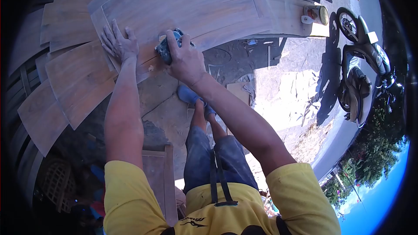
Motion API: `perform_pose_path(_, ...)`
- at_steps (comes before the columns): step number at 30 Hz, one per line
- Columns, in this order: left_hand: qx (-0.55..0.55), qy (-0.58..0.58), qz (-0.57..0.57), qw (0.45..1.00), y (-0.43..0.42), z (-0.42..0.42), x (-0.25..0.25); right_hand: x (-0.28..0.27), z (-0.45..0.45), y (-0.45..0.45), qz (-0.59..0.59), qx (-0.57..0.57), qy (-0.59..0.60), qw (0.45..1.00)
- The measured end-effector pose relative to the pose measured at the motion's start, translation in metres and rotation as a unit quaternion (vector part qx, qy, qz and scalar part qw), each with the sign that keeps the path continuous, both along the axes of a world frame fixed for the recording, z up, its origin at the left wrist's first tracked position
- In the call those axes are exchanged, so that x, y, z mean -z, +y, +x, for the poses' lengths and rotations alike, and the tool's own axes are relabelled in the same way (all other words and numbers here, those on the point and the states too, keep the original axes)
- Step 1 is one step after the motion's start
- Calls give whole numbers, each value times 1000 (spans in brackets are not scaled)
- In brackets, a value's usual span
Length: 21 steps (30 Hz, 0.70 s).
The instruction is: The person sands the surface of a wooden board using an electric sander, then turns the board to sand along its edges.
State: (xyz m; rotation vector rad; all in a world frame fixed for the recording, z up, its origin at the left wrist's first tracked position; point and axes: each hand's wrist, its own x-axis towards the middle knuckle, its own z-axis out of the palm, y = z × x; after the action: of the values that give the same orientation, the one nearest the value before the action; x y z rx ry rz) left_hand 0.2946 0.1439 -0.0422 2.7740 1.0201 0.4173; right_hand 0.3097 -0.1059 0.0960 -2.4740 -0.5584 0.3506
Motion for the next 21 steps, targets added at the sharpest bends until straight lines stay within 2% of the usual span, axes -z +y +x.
perform_pose_path(3, 0, 2, 2, 1000, -1, 0, -2, 3, 14, 2, -4, -29, 21, 999)
perform_pose_path(6, -5, 11, -1, 1000, -1, -1, -2, 13, 52, -29, -32, 77, -32, 996)
perform_pose_path(11, -8, 13, 19, 1000, -1, 0, -1, 26, 133, -123, -63, 164, -115, 978)
perform_pose_path(13, -7, 11, 18, 1000, -1, 0, 0, 26, 163, -156, -112, 207, -140, 962)
perform_pose_path(17, -12, 15, 14, 1000, -3, 0, -2, 37, 209, -220, -132, 255, -141, 948)
perform_pose_path(21, -19, 12, 5, 1000, -3, 1, -3, 32, 195, -214, -151, 299, -111, 936)
